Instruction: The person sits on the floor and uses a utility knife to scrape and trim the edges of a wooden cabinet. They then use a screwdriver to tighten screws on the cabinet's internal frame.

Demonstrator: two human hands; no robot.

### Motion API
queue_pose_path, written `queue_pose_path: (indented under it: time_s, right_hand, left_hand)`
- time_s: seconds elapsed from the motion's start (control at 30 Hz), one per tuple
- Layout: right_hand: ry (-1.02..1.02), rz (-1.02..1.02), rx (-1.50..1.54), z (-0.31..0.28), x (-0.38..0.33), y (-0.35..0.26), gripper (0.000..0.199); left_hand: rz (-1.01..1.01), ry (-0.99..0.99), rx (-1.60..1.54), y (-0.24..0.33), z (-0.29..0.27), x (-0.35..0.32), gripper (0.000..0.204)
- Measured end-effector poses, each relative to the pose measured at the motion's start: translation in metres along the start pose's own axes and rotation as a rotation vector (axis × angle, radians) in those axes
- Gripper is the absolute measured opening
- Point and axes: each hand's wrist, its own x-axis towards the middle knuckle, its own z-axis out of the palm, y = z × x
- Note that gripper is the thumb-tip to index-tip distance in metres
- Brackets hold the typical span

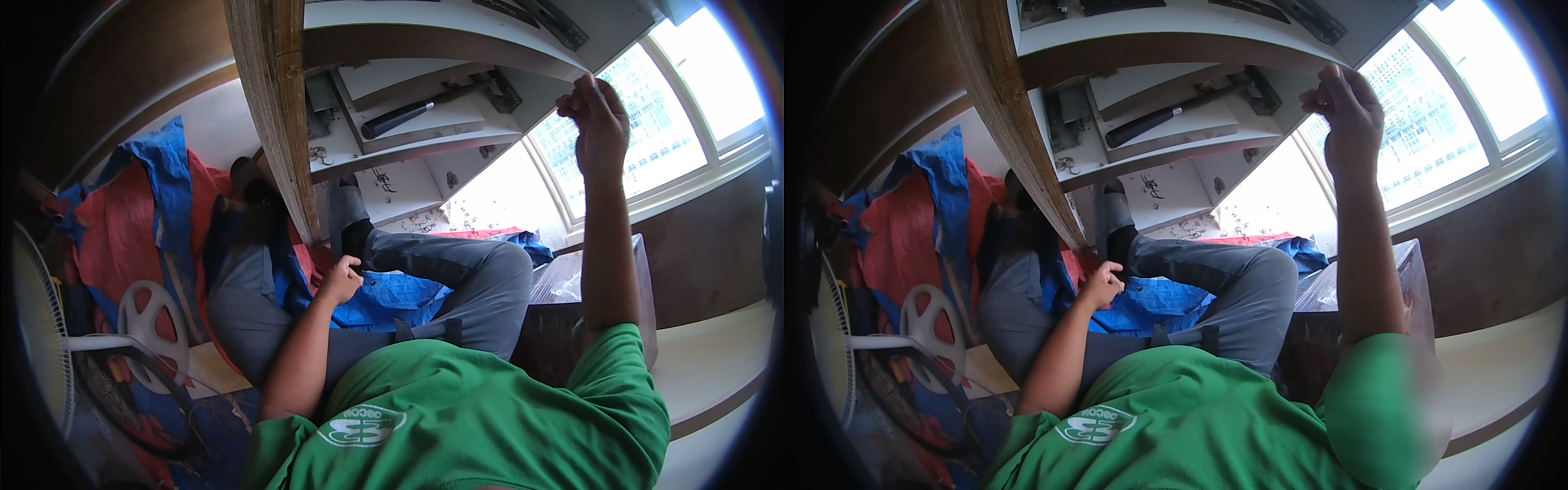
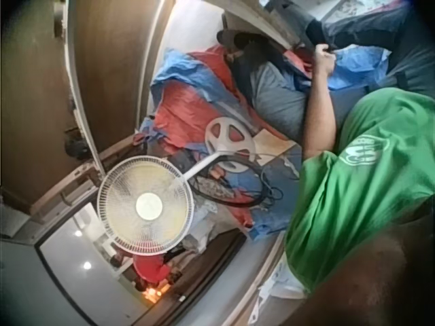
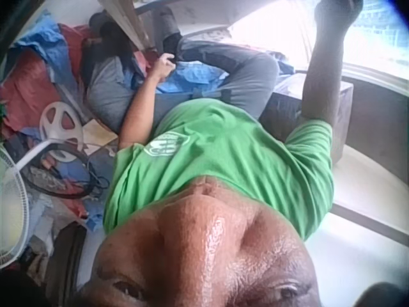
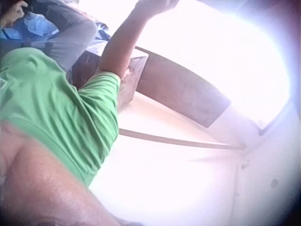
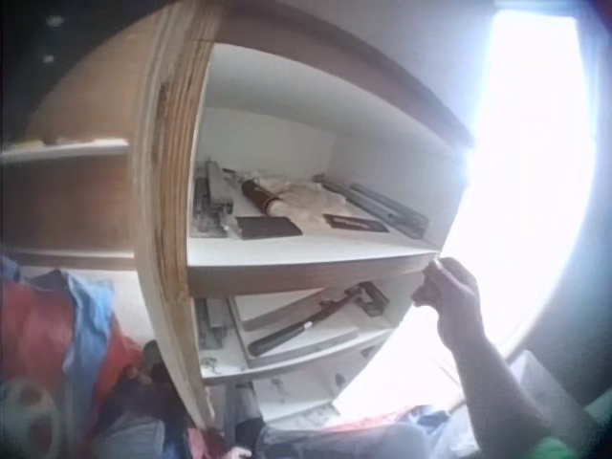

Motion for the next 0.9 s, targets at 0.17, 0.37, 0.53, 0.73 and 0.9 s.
queue_pose_path:
  time_s: [0.17, 0.37, 0.53, 0.73, 0.9]
  right_hand:
    - [0.211, 0.393, 0.628, -0.007, 0.020, 0.034, 0.039]
    - [0.112, 0.380, 0.948, 0.023, 0.007, 0.019, 0.056]
    - [-0.160, 0.455, 1.101, 0.058, -0.022, 0.008, 0.061]
    - [-0.213, 0.461, 1.122, 0.092, -0.041, -0.002, 0.058]
    - [-0.273, 0.508, 1.164, 0.119, -0.055, -0.013, 0.053]
  left_hand:
    - [-0.188, -0.068, 0.123, -0.009, 0.002, 0.001, 0.033]
    - [-0.164, -0.028, 0.146, -0.009, 0.001, 0.001, 0.031]
    - [-0.167, -0.035, 0.159, -0.013, 0.002, 0.004, 0.033]
    - [-0.163, -0.027, 0.147, -0.018, 0.003, 0.005, 0.033]
    - [-0.158, -0.037, 0.153, -0.020, 0.004, 0.007, 0.033]
